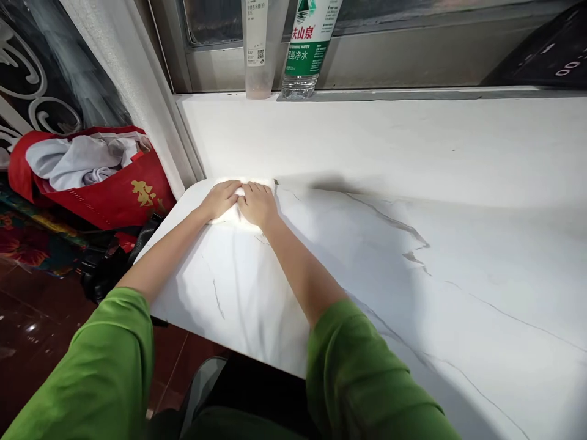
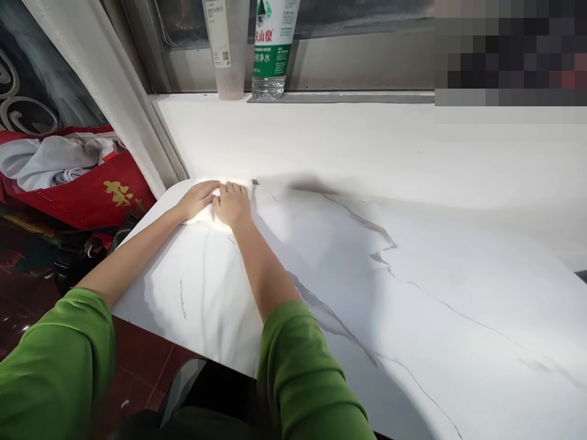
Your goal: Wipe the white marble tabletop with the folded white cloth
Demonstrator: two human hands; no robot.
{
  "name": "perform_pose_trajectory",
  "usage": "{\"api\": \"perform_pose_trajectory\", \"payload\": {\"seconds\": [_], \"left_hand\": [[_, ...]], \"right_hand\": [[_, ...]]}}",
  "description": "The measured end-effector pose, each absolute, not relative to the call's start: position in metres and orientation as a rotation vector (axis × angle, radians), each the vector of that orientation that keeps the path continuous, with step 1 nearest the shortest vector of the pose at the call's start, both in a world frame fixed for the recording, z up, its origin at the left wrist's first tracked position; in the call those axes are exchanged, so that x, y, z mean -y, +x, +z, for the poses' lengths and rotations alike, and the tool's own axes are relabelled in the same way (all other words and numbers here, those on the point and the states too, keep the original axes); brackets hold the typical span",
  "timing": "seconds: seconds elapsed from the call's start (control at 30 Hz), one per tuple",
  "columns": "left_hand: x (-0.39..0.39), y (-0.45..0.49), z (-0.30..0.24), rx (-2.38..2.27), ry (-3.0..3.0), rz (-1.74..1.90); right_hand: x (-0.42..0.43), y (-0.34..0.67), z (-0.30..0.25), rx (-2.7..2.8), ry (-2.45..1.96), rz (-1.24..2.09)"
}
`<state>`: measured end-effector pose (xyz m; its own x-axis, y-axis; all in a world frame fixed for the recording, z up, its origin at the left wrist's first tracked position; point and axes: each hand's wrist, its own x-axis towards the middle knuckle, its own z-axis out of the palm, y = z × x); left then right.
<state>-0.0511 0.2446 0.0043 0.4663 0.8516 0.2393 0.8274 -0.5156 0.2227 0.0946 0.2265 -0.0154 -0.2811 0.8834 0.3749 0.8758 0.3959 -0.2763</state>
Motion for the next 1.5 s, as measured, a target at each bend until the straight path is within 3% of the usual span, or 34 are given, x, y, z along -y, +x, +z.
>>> {"api": "perform_pose_trajectory", "payload": {"seconds": [0.37, 0.6, 0.77, 1.2, 1.5], "left_hand": [[-0.095, 0.002, -0.003, -1.570, 2.656, 0.445], [-0.009, 0.041, 0.003, -1.301, 2.689, 0.358], [-0.039, 0.061, 0.003, -1.333, 2.645, 0.318], [-0.201, 0.112, -0.004, -1.468, 2.593, 0.489], [-0.188, 0.123, -0.002, -1.436, 2.669, 0.422]], "right_hand": [[-0.091, 0.164, -0.020, 2.302, -1.324, -0.078], [0.000, 0.210, -0.021, 2.275, -1.396, -0.092], [-0.025, 0.217, -0.023, 2.276, -1.555, -0.059], [-0.196, 0.248, -0.018, 2.108, -1.591, 0.018], [-0.168, 0.259, -0.023, 2.083, -1.663, -0.071]]}}
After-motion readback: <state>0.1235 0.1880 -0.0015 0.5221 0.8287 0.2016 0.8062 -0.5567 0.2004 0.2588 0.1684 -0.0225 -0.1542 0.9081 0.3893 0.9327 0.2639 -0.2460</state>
